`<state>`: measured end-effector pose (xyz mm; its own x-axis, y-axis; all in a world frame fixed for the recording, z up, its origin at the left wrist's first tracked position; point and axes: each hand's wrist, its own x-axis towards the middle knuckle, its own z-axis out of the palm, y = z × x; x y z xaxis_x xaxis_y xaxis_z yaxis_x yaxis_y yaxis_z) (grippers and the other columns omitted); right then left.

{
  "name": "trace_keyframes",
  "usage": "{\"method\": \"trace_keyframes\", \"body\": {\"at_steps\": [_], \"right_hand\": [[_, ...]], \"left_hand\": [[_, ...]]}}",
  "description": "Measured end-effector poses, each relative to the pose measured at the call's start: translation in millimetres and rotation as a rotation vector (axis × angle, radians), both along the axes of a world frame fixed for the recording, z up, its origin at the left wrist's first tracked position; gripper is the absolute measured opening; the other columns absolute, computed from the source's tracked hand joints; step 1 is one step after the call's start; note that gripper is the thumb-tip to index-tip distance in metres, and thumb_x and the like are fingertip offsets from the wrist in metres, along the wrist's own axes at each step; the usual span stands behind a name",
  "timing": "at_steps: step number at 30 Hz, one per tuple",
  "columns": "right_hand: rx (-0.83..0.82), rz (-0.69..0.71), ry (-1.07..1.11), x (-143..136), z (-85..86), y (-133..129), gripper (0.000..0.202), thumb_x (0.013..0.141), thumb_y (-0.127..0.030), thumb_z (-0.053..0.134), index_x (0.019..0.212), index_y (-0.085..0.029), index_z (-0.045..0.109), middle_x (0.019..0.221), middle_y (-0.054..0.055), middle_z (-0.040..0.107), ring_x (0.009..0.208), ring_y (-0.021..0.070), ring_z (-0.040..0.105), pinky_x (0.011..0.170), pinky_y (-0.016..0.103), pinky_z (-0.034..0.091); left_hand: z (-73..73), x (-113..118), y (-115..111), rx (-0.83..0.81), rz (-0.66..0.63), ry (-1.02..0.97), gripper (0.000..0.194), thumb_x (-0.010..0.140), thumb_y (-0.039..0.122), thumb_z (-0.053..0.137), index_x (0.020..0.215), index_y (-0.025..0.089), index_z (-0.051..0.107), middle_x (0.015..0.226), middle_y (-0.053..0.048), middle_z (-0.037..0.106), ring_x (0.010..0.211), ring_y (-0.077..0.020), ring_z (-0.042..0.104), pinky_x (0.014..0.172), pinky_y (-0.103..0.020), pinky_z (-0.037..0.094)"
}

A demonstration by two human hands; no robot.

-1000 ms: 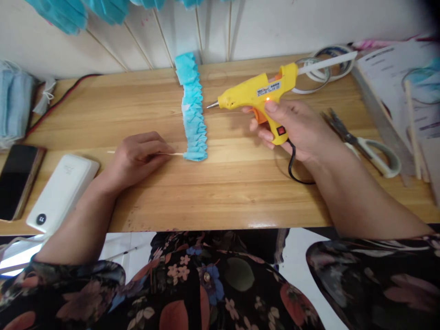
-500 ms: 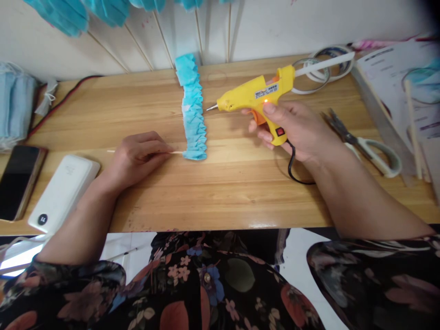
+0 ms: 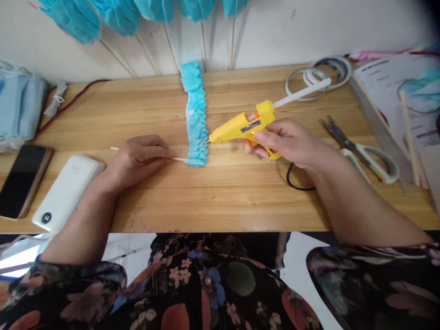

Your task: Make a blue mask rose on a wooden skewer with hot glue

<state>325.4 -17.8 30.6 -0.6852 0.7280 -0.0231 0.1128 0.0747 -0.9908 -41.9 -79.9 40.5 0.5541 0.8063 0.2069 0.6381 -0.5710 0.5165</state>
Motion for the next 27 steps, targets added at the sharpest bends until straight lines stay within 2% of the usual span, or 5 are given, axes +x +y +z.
{"method": "trace_keyframes", "body": {"at_steps": [8, 16, 21, 27], "right_hand": [[0.072, 0.000, -0.047, -14.2, -1.1, -9.2, 0.049, 0.092, -0.069, 0.066, 0.082, -0.022, 0.075, 0.060, -0.001, 0.057, 0.051, 0.0103, 0.048, 0.049, 0.027, 0.038], [0.157, -0.023, -0.126, -20.6, 2.0, -13.8, 0.054, 0.092, -0.072, 0.065, 0.083, -0.019, 0.072, 0.063, -0.002, 0.060, 0.055, 0.0102, 0.050, 0.052, 0.027, 0.037], [0.172, -0.017, -0.135, -21.6, 4.9, -13.9, 0.054, 0.091, -0.073, 0.064, 0.080, -0.021, 0.070, 0.063, -0.001, 0.060, 0.065, 0.0138, 0.059, 0.057, 0.028, 0.041], [0.164, -0.024, -0.135, -22.7, 6.0, -13.8, 0.051, 0.090, -0.071, 0.067, 0.079, -0.022, 0.068, 0.066, 0.000, 0.061, 0.069, 0.0152, 0.063, 0.060, 0.028, 0.045]], "left_hand": [[0.8, 2.8, 0.7, -0.027, -0.021, 0.029, 0.021, 0.104, 0.027, 0.060, 0.097, 0.021, 0.079, 0.094, -0.008, 0.074, 0.083, -0.0174, 0.070, 0.073, -0.024, 0.051], [-1.3, 4.1, 1.7, -0.017, -0.031, 0.018, 0.019, 0.103, 0.024, 0.060, 0.097, 0.022, 0.078, 0.093, -0.008, 0.074, 0.083, -0.0166, 0.070, 0.072, -0.024, 0.051], [-1.5, 3.0, 1.8, -0.024, -0.035, 0.016, 0.020, 0.104, 0.025, 0.060, 0.098, 0.022, 0.078, 0.094, -0.008, 0.074, 0.083, -0.0170, 0.070, 0.072, -0.024, 0.052], [-1.3, 3.0, 1.8, -0.021, -0.035, 0.029, 0.021, 0.105, 0.027, 0.059, 0.098, 0.024, 0.079, 0.094, -0.008, 0.075, 0.084, -0.0182, 0.071, 0.074, -0.026, 0.053]]}}
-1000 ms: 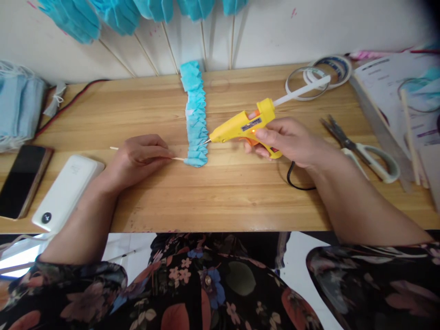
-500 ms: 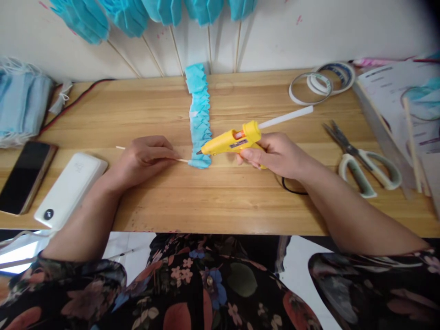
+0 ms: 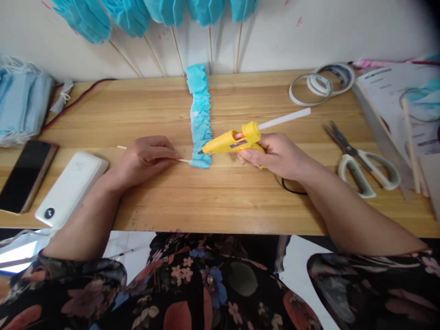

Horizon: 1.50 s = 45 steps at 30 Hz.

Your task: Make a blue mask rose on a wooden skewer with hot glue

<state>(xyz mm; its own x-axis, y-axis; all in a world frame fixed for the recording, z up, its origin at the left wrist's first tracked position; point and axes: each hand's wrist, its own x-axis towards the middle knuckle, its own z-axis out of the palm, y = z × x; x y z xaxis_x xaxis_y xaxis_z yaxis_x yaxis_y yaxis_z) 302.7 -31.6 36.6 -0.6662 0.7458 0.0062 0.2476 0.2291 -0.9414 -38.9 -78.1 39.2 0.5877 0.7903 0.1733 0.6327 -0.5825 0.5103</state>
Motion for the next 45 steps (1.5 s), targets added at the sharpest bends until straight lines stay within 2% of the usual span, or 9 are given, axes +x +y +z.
{"method": "trace_keyframes", "body": {"at_steps": [7, 15, 21, 26, 31, 35, 38, 41, 45], "right_hand": [[-0.023, -0.012, 0.005, -1.2, 1.2, -0.2, 0.047, 0.088, -0.069, 0.071, 0.076, -0.023, 0.067, 0.064, 0.000, 0.060, 0.066, 0.0155, 0.062, 0.057, 0.029, 0.046], [0.004, -0.026, -0.055, 1.7, -0.6, 0.6, 0.049, 0.089, -0.067, 0.067, 0.076, -0.020, 0.064, 0.062, -0.002, 0.056, 0.064, 0.0143, 0.058, 0.059, 0.028, 0.045], [0.045, -0.043, -0.082, 6.9, 1.0, 1.3, 0.045, 0.090, -0.064, 0.068, 0.081, -0.020, 0.067, 0.065, -0.003, 0.054, 0.062, 0.0124, 0.053, 0.059, 0.027, 0.041], [0.057, -0.024, -0.080, 8.1, 0.2, 2.3, 0.047, 0.089, -0.065, 0.070, 0.078, -0.020, 0.068, 0.065, -0.003, 0.054, 0.059, 0.0107, 0.048, 0.057, 0.027, 0.038], [-0.056, -0.005, -0.053, 11.3, -2.5, 6.3, 0.048, 0.089, -0.067, 0.071, 0.083, -0.020, 0.075, 0.063, -0.002, 0.057, 0.056, 0.0100, 0.048, 0.052, 0.026, 0.037], [-0.222, 0.042, 0.035, 18.1, -3.1, 11.6, 0.053, 0.088, -0.071, 0.069, 0.089, -0.019, 0.078, 0.071, 0.004, 0.068, 0.061, 0.0123, 0.057, 0.053, 0.026, 0.044], [-0.285, 0.039, 0.092, 22.0, -4.5, 15.9, 0.059, 0.084, -0.076, 0.071, 0.086, -0.017, 0.077, 0.079, 0.008, 0.074, 0.065, 0.0136, 0.063, 0.055, 0.026, 0.048], [-0.303, 0.008, 0.136, 22.9, -7.9, 20.8, 0.061, 0.078, -0.079, 0.075, 0.078, -0.017, 0.075, 0.078, 0.008, 0.074, 0.063, 0.0143, 0.064, 0.054, 0.026, 0.049], [-0.350, -0.039, 0.173, 20.5, -8.5, 28.3, 0.057, 0.071, -0.075, 0.083, 0.080, -0.019, 0.075, 0.079, 0.007, 0.075, 0.062, 0.0144, 0.063, 0.052, 0.027, 0.050]], "left_hand": [[0.6, 0.0, 1.0, 0.004, -0.012, 0.000, 0.022, 0.104, 0.026, 0.058, 0.098, 0.023, 0.079, 0.094, -0.008, 0.075, 0.084, -0.0180, 0.071, 0.073, -0.026, 0.053], [-0.8, 0.0, 1.5, 0.002, -0.017, -0.003, 0.022, 0.105, 0.027, 0.058, 0.098, 0.023, 0.078, 0.094, -0.008, 0.075, 0.083, -0.0172, 0.071, 0.073, -0.025, 0.053], [0.5, 1.1, 0.9, 0.008, -0.009, -0.023, 0.022, 0.104, 0.028, 0.059, 0.096, 0.023, 0.079, 0.093, -0.008, 0.075, 0.082, -0.0187, 0.071, 0.071, -0.027, 0.053], [-0.6, -0.5, 1.9, -0.014, -0.008, -0.009, 0.022, 0.104, 0.028, 0.059, 0.097, 0.024, 0.079, 0.094, -0.009, 0.075, 0.084, -0.0195, 0.072, 0.073, -0.028, 0.053], [-0.7, -1.1, 1.8, -0.020, 0.001, 0.002, 0.021, 0.104, 0.029, 0.058, 0.098, 0.023, 0.078, 0.095, -0.009, 0.075, 0.086, -0.0189, 0.071, 0.074, -0.027, 0.053], [-2.7, -1.5, 1.9, -0.017, 0.005, 0.005, 0.022, 0.104, 0.030, 0.059, 0.099, 0.022, 0.079, 0.095, -0.009, 0.075, 0.086, -0.0185, 0.071, 0.074, -0.026, 0.052], [-7.9, -2.7, 3.8, 0.032, -0.009, -0.022, 0.024, 0.104, 0.030, 0.059, 0.098, 0.020, 0.080, 0.094, -0.009, 0.075, 0.084, -0.0179, 0.071, 0.074, -0.026, 0.052], [-13.5, -3.9, 7.2, 0.063, -0.017, -0.052, 0.025, 0.103, 0.031, 0.060, 0.096, 0.019, 0.080, 0.093, -0.009, 0.076, 0.083, -0.0176, 0.071, 0.072, -0.025, 0.051], [-17.5, -4.2, 11.7, 0.054, -0.034, -0.078, 0.025, 0.102, 0.031, 0.060, 0.094, 0.018, 0.080, 0.092, -0.009, 0.076, 0.082, -0.0171, 0.071, 0.072, -0.025, 0.052]]}}
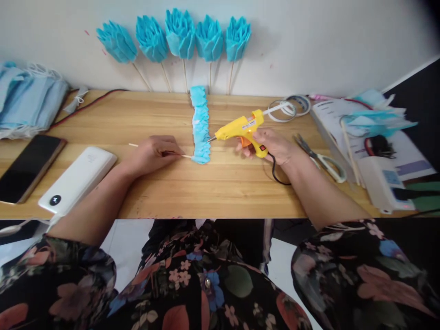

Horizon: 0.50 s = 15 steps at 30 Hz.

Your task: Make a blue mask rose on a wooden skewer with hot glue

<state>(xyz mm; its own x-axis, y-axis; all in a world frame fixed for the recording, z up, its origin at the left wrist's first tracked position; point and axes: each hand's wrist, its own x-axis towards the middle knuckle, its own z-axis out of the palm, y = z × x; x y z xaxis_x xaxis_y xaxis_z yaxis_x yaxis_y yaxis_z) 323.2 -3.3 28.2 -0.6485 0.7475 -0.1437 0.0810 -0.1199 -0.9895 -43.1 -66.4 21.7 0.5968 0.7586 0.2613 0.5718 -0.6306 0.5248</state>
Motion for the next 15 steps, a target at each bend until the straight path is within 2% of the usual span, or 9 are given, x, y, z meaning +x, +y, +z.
{"method": "trace_keyframes", "body": {"at_steps": [5, 7, 11, 15], "right_hand": [[-0.015, 0.049, -0.130, -7.8, 15.1, 4.5, 0.041, 0.081, -0.056, 0.085, 0.083, -0.017, 0.074, 0.081, 0.007, 0.077, 0.060, 0.0114, 0.062, 0.055, 0.026, 0.053], [-0.025, 0.060, -0.145, -13.4, 21.4, 5.1, 0.038, 0.082, -0.052, 0.086, 0.086, -0.016, 0.074, 0.085, 0.008, 0.079, 0.061, 0.0115, 0.064, 0.056, 0.025, 0.055], [-0.003, -0.002, -0.068, -27.2, 26.4, 9.0, 0.043, 0.081, -0.053, 0.086, 0.097, -0.016, 0.072, 0.095, 0.011, 0.081, 0.074, 0.0161, 0.073, 0.059, 0.025, 0.058], [0.078, -0.101, 0.015, -34.9, 21.8, 14.8, 0.045, 0.083, -0.057, 0.083, 0.105, -0.020, 0.069, 0.104, 0.010, 0.081, 0.085, 0.0173, 0.074, 0.063, 0.025, 0.060]], "left_hand": [[-1.2, 1.8, 1.0, 0.005, 0.006, -0.029, 0.025, 0.101, 0.034, 0.060, 0.095, 0.019, 0.079, 0.091, -0.008, 0.077, 0.082, -0.0167, 0.071, 0.072, -0.024, 0.051], [-0.8, 2.4, 2.1, -0.001, 0.000, -0.019, 0.025, 0.101, 0.033, 0.059, 0.094, 0.019, 0.079, 0.093, -0.008, 0.078, 0.083, -0.0169, 0.072, 0.073, -0.024, 0.051], [-0.4, 0.5, 12.5, -0.011, -0.050, 0.003, 0.027, 0.100, 0.036, 0.060, 0.091, 0.019, 0.079, 0.091, -0.008, 0.078, 0.081, -0.0163, 0.072, 0.073, -0.024, 0.050], [-3.5, -3.4, 28.9, -0.041, -0.090, 0.000, 0.031, 0.100, 0.043, 0.062, 0.093, 0.018, 0.080, 0.091, -0.006, 0.079, 0.081, -0.0149, 0.072, 0.073, -0.023, 0.050]]}}
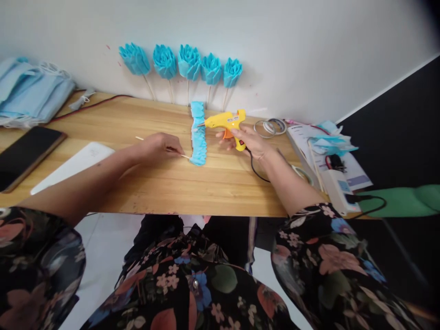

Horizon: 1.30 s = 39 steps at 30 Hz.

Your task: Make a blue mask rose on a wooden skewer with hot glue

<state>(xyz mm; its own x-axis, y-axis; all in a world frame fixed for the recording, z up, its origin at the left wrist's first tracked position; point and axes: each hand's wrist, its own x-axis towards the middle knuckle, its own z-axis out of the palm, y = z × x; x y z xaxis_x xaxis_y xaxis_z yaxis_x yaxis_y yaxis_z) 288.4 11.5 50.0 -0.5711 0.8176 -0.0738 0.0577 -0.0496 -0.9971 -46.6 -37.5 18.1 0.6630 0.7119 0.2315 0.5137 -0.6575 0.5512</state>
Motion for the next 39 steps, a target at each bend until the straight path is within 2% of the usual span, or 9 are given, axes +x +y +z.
{"method": "trace_keyframes", "body": {"at_steps": [3, 9, 13, 19, 25, 31, 39], "right_hand": [[0.034, 0.008, -0.025, 5.5, -7.4, -0.4, 0.046, 0.079, -0.057, 0.085, 0.100, -0.019, 0.070, 0.101, 0.009, 0.081, 0.080, 0.0149, 0.072, 0.063, 0.024, 0.058], [0.073, 0.037, -0.134, 26.4, -18.5, -8.9, 0.050, 0.078, -0.064, 0.083, 0.089, -0.016, 0.073, 0.074, 0.004, 0.073, 0.066, 0.0128, 0.063, 0.061, 0.026, 0.051], [0.161, 0.056, -0.207, 25.4, -19.3, -12.8, 0.053, 0.084, -0.070, 0.074, 0.089, -0.017, 0.075, 0.071, 0.002, 0.068, 0.064, 0.0119, 0.058, 0.060, 0.026, 0.044], [0.209, 0.077, -0.266, 21.0, -19.9, -17.4, 0.063, 0.087, -0.079, 0.063, 0.085, -0.017, 0.075, 0.064, -0.001, 0.058, 0.060, 0.0105, 0.049, 0.055, 0.025, 0.035], [0.247, 0.086, -0.339, 26.3, -18.8, -15.9, 0.063, 0.089, -0.078, 0.062, 0.085, -0.016, 0.074, 0.061, -0.003, 0.052, 0.056, 0.0095, 0.042, 0.053, 0.026, 0.031], [0.243, 0.071, -0.375, 29.4, -24.4, -15.2, 0.066, 0.087, -0.081, 0.061, 0.085, -0.016, 0.075, 0.064, -0.002, 0.053, 0.057, 0.0098, 0.044, 0.054, 0.026, 0.031], [0.226, 0.061, -0.398, 29.8, -27.3, -16.0, 0.068, 0.084, -0.085, 0.061, 0.083, -0.018, 0.075, 0.065, -0.001, 0.053, 0.058, 0.0105, 0.043, 0.054, 0.026, 0.031]], "left_hand": [[-1.1, -0.4, 6.5, -0.019, 0.029, -0.040, 0.035, 0.097, 0.048, 0.066, 0.091, 0.018, 0.081, 0.088, -0.005, 0.079, 0.079, -0.0157, 0.072, 0.071, -0.025, 0.051], [4.8, 4.9, 0.4, -0.043, 0.054, -0.022, 0.036, 0.099, 0.048, 0.063, 0.092, 0.017, 0.079, 0.090, -0.006, 0.079, 0.081, -0.0154, 0.071, 0.070, -0.026, 0.050], [2.8, 8.2, -2.2, 0.002, 0.062, -0.020, 0.030, 0.099, 0.040, 0.062, 0.089, 0.018, 0.079, 0.087, -0.007, 0.078, 0.078, -0.0166, 0.071, 0.068, -0.026, 0.048], [-3.1, 5.3, -4.9, 0.041, 0.036, -0.001, 0.029, 0.103, 0.038, 0.059, 0.094, 0.019, 0.080, 0.091, -0.006, 0.077, 0.081, -0.0168, 0.071, 0.072, -0.027, 0.049], [-3.0, 4.9, -6.9, 0.072, 0.022, -0.013, 0.029, 0.106, 0.038, 0.057, 0.102, 0.018, 0.078, 0.097, -0.004, 0.077, 0.086, -0.0142, 0.070, 0.078, -0.027, 0.050], [-3.7, 5.4, -8.7, 0.053, 0.029, -0.012, 0.037, 0.108, 0.044, 0.054, 0.104, 0.017, 0.079, 0.098, -0.006, 0.077, 0.088, -0.0163, 0.070, 0.078, -0.029, 0.048], [8.1, 8.9, -13.3, -0.054, 0.046, 0.063, 0.032, 0.107, 0.038, 0.053, 0.108, 0.017, 0.077, 0.103, -0.008, 0.076, 0.095, -0.0188, 0.068, 0.086, -0.031, 0.047]]}}
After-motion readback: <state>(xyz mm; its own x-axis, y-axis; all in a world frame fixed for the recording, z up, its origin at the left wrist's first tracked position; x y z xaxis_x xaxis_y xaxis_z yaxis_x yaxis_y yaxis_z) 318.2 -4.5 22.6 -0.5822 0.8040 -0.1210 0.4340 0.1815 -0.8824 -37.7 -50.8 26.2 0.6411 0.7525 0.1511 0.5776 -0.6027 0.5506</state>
